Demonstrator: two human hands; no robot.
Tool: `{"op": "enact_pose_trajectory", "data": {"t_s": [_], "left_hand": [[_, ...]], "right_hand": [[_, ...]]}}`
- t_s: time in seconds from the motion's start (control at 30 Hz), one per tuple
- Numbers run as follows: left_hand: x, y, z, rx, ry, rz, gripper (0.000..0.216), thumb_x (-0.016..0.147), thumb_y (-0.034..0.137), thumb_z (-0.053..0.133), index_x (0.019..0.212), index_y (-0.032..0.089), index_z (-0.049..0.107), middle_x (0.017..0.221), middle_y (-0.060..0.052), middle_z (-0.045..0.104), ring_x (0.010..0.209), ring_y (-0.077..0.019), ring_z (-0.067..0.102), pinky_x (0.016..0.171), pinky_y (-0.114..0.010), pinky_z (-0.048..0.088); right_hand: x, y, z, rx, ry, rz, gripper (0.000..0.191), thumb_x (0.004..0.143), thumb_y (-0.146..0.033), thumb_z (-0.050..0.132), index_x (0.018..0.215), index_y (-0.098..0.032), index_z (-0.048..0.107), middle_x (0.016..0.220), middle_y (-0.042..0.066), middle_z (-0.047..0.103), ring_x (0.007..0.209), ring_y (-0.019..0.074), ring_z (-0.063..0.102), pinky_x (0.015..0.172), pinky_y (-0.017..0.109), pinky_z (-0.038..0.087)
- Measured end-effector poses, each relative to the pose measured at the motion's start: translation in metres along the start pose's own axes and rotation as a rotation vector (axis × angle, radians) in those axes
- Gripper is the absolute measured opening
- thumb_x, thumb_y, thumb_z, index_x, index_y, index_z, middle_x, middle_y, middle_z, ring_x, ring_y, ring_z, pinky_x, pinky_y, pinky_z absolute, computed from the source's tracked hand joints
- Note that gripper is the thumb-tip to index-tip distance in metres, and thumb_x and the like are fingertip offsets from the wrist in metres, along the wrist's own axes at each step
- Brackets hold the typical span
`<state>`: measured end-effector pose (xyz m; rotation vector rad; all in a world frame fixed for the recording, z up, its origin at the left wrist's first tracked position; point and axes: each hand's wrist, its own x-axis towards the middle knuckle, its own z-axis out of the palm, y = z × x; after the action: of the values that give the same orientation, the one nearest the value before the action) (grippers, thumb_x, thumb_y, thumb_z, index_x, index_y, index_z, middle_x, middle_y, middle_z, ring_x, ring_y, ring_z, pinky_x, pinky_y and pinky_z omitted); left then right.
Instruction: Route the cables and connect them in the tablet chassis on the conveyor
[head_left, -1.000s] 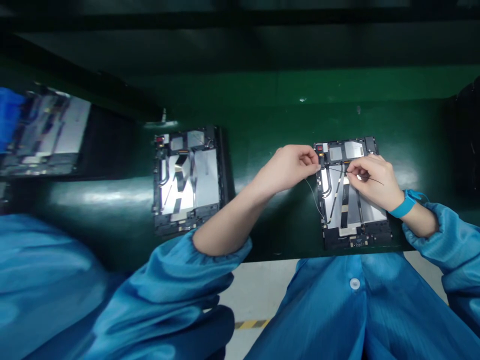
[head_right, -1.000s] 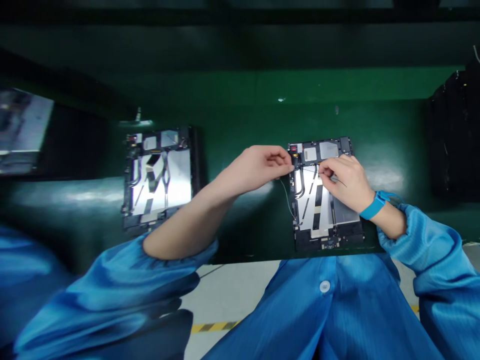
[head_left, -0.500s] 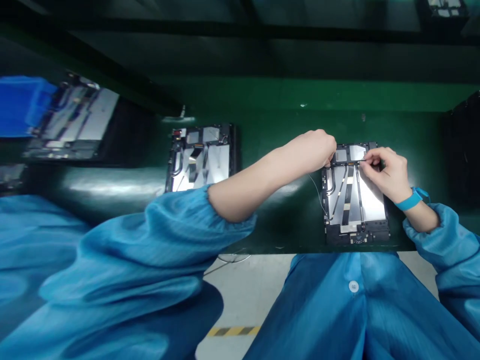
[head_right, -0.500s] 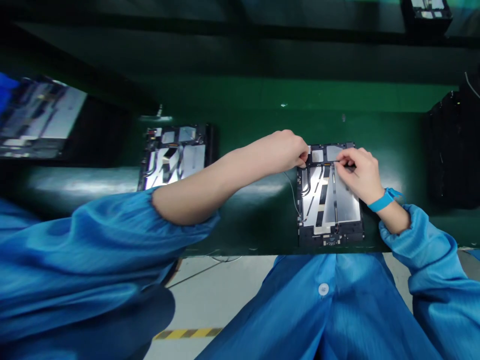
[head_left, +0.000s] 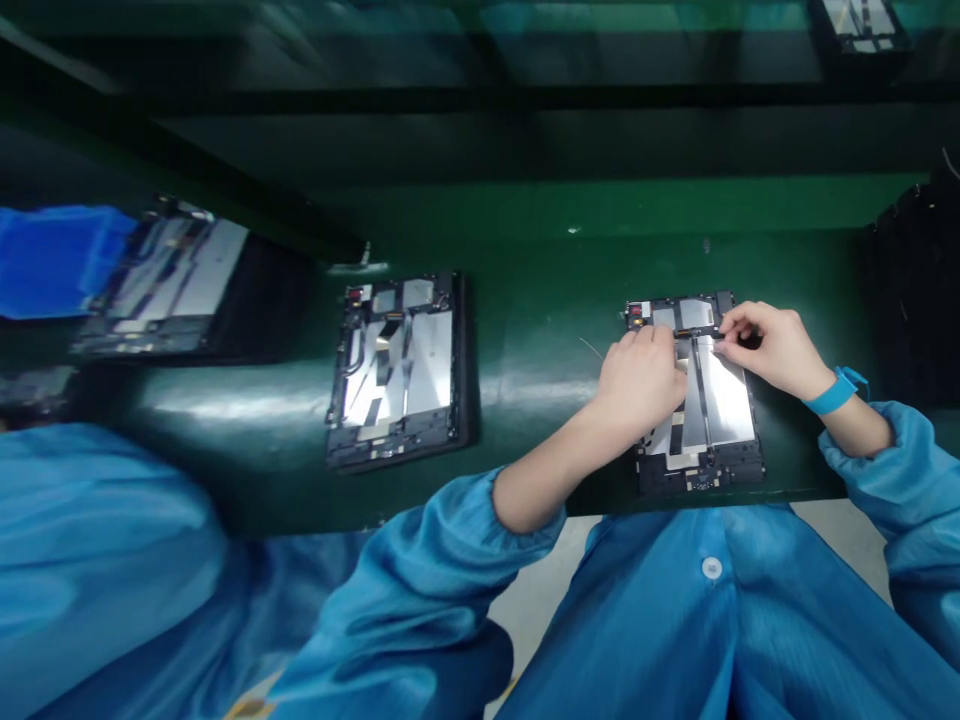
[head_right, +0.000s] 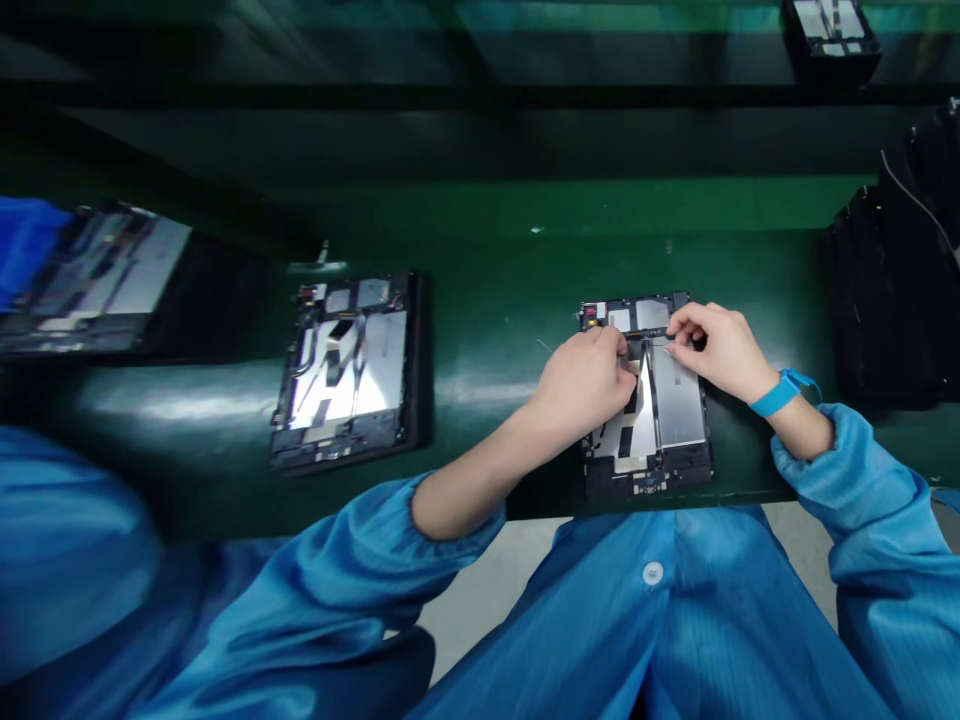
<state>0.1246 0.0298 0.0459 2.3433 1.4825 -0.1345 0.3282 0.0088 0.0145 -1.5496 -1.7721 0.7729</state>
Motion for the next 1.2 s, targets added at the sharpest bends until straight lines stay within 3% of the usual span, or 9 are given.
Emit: {"op": "enact_pose_trajectory", "data": {"t_s": [0.1,0.2,0.37,0.5,0.63,0.97,1.2], "left_hand": [[0.002,-0.009,0.000,-0.105,0.080,0.040,0.016,0.087,0.014,0.058,0.098,0.015,0.069,0.105,-0.014,0.073,0.103,-0.0317,0.068,0.091,-0.044,0.055],[0.014,-0.015,-0.001,-0.172,0.174,0.162,0.015,0.091,0.023,0.063,0.099,0.017,0.072,0.113,-0.013,0.072,0.110,-0.0323,0.065,0.098,-0.048,0.052],[0.053,-0.018,-0.002,-0.329,0.052,0.369,0.013,0.092,0.023,0.065,0.094,0.020,0.078,0.109,-0.008,0.075,0.107,-0.0262,0.067,0.099,-0.042,0.050],[0.073,-0.019,-0.006,-0.392,-0.046,0.366,0.013,0.089,0.025,0.068,0.090,0.019,0.079,0.102,-0.006,0.075,0.096,-0.0225,0.069,0.090,-0.038,0.050],[0.075,-0.019,-0.011,-0.406,-0.093,0.360,0.012,0.087,0.027,0.070,0.089,0.020,0.080,0.098,-0.005,0.076,0.094,-0.0221,0.068,0.085,-0.036,0.048],[0.080,-0.015,-0.010,-0.434,-0.096,0.350,0.005,0.083,0.021,0.075,0.082,0.019,0.080,0.089,-0.003,0.076,0.084,-0.0193,0.067,0.078,-0.033,0.047],[0.081,-0.009,-0.007,-0.410,-0.042,0.359,0.005,0.084,0.018,0.075,0.080,0.018,0.079,0.085,-0.003,0.077,0.079,-0.0181,0.066,0.077,-0.032,0.047]], "right_hand": [[-0.001,0.015,0.000,0.300,0.058,0.179,0.029,0.074,-0.042,0.083,0.084,-0.021,0.065,0.074,0.001,0.072,0.068,0.0170,0.066,0.067,0.032,0.051],[0.001,0.025,0.002,0.438,0.082,0.272,0.043,0.062,-0.049,0.091,0.080,-0.021,0.063,0.071,0.001,0.071,0.066,0.0162,0.066,0.068,0.032,0.054],[0.003,0.029,0.004,0.440,0.117,0.317,0.034,0.064,-0.036,0.090,0.078,-0.022,0.063,0.069,-0.001,0.071,0.064,0.0148,0.067,0.068,0.030,0.055],[0.003,0.029,0.005,0.465,0.123,0.315,0.028,0.067,-0.028,0.085,0.077,-0.022,0.061,0.068,-0.002,0.069,0.062,0.0134,0.066,0.066,0.028,0.054],[0.004,0.028,0.006,0.494,0.131,0.314,0.026,0.068,-0.024,0.082,0.078,-0.022,0.058,0.067,-0.003,0.068,0.062,0.0126,0.065,0.065,0.028,0.054],[0.003,0.026,0.001,0.491,0.129,0.327,0.027,0.068,-0.022,0.081,0.078,-0.023,0.057,0.067,-0.003,0.068,0.061,0.0129,0.066,0.064,0.028,0.053],[0.002,0.030,-0.003,0.564,0.117,0.353,0.039,0.062,-0.030,0.090,0.080,-0.023,0.056,0.065,-0.003,0.069,0.059,0.0142,0.068,0.061,0.028,0.056]]}}
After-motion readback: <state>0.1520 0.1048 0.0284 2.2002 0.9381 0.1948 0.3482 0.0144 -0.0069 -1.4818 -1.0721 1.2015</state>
